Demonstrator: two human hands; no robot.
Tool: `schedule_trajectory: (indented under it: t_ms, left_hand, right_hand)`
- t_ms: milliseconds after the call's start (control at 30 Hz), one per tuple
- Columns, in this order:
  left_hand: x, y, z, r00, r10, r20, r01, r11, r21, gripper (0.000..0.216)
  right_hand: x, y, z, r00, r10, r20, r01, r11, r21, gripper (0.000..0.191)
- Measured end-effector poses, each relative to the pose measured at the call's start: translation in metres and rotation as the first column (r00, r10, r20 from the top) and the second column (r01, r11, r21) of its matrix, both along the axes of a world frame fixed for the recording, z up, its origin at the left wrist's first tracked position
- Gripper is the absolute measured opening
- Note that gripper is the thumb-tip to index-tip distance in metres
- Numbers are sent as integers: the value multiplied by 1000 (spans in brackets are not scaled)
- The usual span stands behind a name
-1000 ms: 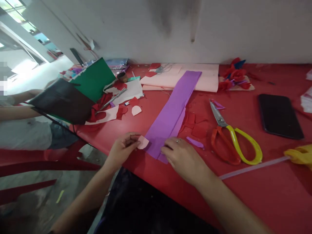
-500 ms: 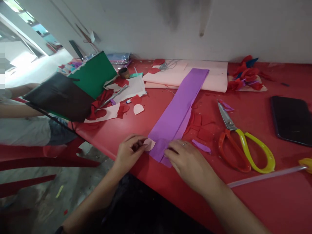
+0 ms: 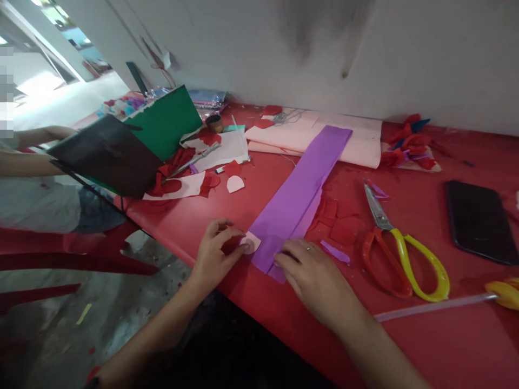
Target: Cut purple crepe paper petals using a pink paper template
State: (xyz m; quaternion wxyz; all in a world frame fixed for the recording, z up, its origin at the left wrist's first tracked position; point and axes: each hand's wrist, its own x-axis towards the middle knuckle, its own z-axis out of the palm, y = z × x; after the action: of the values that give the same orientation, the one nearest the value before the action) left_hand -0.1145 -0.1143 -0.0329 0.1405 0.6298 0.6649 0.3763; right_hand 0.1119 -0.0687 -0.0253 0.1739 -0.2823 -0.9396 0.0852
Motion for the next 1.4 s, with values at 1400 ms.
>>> schedule_trajectory:
  t_ms: [1400]
  left_hand:
    - [-2,0,-4,968,-202,-148,204,979,-1,16]
  right_hand:
    - [54,-73,60,547,-546,634,623,772,127,36]
